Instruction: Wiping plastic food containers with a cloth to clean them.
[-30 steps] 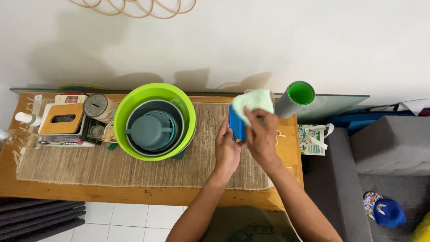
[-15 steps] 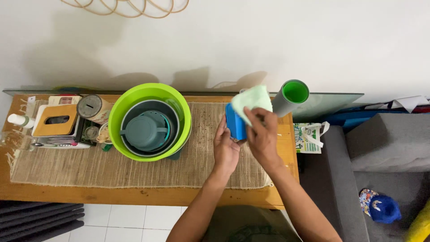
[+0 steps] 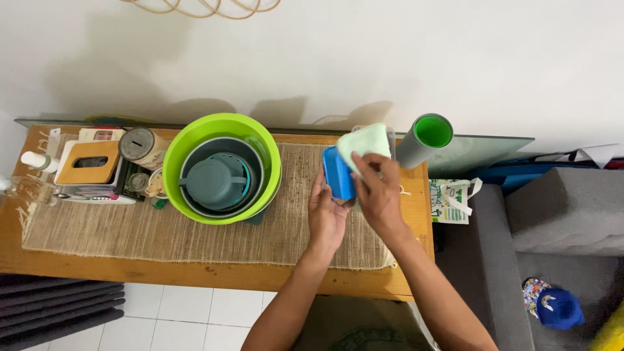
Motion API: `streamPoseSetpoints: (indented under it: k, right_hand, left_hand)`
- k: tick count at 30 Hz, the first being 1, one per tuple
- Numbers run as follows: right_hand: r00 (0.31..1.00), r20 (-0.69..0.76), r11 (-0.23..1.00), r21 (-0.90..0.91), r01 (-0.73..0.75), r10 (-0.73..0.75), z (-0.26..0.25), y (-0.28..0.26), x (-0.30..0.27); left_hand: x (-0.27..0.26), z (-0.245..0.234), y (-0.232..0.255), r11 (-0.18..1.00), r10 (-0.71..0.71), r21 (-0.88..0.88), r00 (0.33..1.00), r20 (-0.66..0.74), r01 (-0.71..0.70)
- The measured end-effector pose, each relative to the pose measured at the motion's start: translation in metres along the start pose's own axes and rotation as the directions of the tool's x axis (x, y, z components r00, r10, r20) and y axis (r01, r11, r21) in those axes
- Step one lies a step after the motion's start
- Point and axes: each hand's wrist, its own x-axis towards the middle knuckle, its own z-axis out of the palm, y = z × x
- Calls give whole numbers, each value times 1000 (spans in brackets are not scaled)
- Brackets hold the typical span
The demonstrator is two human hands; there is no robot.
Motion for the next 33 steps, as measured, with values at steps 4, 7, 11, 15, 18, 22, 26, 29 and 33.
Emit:
streamPoseSetpoints:
  k: [4,7,11,15,18,22,26,29,33]
  right_hand:
    - [997,67,999,23,-39,37,-11,-11,-6]
    - [990,141,991,131,-23,4,-12,-25,-11]
    - [992,126,991,136,-12,-5,-8,-25,-2]
    - [999,39,1000,4,-1,0,-20,-12,15]
    - [996,24,997,0,-81,81,-18,-5,4]
    - [996,46,997,3,-76,76,5,-5,-20]
    - [999,50,998,66,3,-6,8,-22,-8]
    - [999,-30,1000,7,19,-19,5,-15,7]
    - [994,-108,999,-42,14,-19,-4,-10,14]
  left_hand:
    - [5,-1,7,999,41,-31,999,-14,-42]
    - [9,-9,0,998,64,-8,997,-42,-64]
    - [10,-15,-11,1000,18,26,1000,-13,-18]
    - [-6,0,0,1000,-13,-6,1000,-4,13]
    - [-1,-1,2,998,8,-61,1000,-28,-10]
    - [17,-28,-11,998,14,-52,999,-48,-17]
    - [21,-42,-21,1000,4,-3,999,-36,-4]
    - [12,-30,-12,1000,-9,-3,1000,-9,9]
    - [3,-3,10,995,14,-95,1000,6,-14]
